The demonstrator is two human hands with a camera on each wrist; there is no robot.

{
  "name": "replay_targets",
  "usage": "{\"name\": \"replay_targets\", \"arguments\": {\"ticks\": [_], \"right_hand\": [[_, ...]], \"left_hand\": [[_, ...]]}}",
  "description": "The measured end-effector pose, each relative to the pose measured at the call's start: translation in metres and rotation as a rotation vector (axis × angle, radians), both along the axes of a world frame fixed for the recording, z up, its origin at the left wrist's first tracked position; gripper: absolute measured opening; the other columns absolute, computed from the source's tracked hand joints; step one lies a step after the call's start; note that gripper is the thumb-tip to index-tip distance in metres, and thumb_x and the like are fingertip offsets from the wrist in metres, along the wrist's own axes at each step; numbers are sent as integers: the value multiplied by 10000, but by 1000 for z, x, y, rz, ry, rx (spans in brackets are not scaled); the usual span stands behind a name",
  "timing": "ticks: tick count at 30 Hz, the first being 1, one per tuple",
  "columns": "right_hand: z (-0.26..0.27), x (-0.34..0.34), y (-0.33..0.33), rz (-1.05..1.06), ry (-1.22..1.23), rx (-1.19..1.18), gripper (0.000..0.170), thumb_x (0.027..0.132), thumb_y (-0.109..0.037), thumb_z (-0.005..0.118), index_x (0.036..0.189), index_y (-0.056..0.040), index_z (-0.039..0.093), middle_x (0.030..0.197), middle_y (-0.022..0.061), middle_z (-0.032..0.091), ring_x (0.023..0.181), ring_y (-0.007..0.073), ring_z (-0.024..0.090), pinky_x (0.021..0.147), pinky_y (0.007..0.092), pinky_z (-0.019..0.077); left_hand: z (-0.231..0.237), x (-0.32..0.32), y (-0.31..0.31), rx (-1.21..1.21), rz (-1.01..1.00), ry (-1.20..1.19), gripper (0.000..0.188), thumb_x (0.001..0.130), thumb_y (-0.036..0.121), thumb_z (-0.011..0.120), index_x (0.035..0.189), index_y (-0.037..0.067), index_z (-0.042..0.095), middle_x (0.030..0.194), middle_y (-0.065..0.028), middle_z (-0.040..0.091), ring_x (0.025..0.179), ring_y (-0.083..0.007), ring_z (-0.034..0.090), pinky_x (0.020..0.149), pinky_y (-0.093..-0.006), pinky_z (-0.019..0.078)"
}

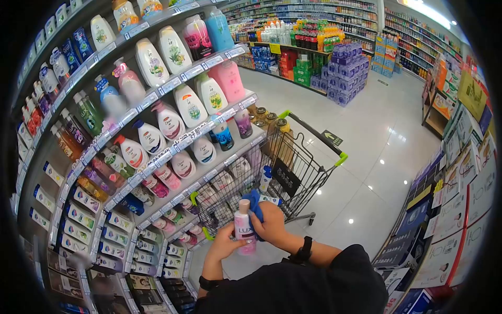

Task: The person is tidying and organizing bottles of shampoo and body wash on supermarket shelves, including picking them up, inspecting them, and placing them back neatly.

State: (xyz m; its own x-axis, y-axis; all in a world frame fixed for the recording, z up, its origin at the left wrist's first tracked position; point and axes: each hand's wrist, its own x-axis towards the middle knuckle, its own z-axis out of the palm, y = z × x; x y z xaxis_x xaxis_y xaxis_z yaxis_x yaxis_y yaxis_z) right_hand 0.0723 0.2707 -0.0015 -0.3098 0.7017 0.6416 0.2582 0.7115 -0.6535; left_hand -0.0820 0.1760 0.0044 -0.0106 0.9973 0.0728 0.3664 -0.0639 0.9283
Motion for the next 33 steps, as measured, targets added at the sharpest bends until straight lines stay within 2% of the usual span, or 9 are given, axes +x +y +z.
{"name": "replay_targets", "arguments": {"ticks": [5,8,14,15,18,19,23,28,33], "right_hand": [[20,3,0,21,-106,349,265,547,-122,706,728,-17,544,762,117,561,676,300,549,582,389,437],[29,-2,-6,30,-46,394,300,550,-108,705,792,3,565,815,127,581,717,309,568,625,387,462],[33,-4,-10,146,-62,419,408,572,-138,712,919,29,577,1023,161,581,915,326,573,761,395,464],[28,-2,-11,210,-140,391,490,629,-174,702,1055,20,556,1151,178,528,1063,331,507,857,422,418],[48,-11,-17,213,-350,334,609,689,-223,679,1223,-10,478,1257,181,453,1152,328,438,918,438,366],[44,-13,-16,229,-406,292,691,726,-256,653,1331,-56,384,1328,193,374,1200,344,383,955,448,326],[32,-14,-16,188,-379,266,719,691,-222,683,1337,-100,394,1332,241,341,1175,389,394,948,475,334],[10,-16,-3,265,-111,231,670,676,-116,660,1297,-55,417,1237,252,454,1018,405,512,849,421,431],[8,-17,-1,448,221,-506,303,936,-221,423,1031,39,547,802,123,618,728,153,566,696,296,449]], "left_hand": [[-8,-10,-7,38,-12,-111,428,658,51,718,1053,1,561,926,-54,617,814,-141,596,742,-287,475],[-16,-12,-8,12,17,-195,427,662,7,703,1066,21,566,958,-18,611,874,-124,570,805,-281,452],[-29,-16,0,15,251,-419,419,662,18,690,1064,19,572,900,-25,627,744,-111,573,699,-253,464],[-23,-13,2,34,279,-459,417,668,20,678,1071,20,567,887,-38,628,737,-105,569,686,-243,460],[15,-8,-1,2,282,11,435,655,20,682,1073,20,561,878,-56,626,747,-109,574,682,-248,463],[9,-11,1,-60,287,-38,450,638,24,686,1068,15,554,882,-78,621,767,-138,594,686,-266,471],[5,-11,4,106,303,-33,421,632,38,686,1032,3,560,862,-101,600,784,-203,599,719,-299,474],[26,-12,1,220,240,4,440,620,38,697,1034,-15,557,891,-119,561,854,-231,579,773,-315,462],[31,-13,-1,314,140,46,462,641,119,721,1053,-13,558,914,-119,565,869,-238,574,768,-327,457]]}}
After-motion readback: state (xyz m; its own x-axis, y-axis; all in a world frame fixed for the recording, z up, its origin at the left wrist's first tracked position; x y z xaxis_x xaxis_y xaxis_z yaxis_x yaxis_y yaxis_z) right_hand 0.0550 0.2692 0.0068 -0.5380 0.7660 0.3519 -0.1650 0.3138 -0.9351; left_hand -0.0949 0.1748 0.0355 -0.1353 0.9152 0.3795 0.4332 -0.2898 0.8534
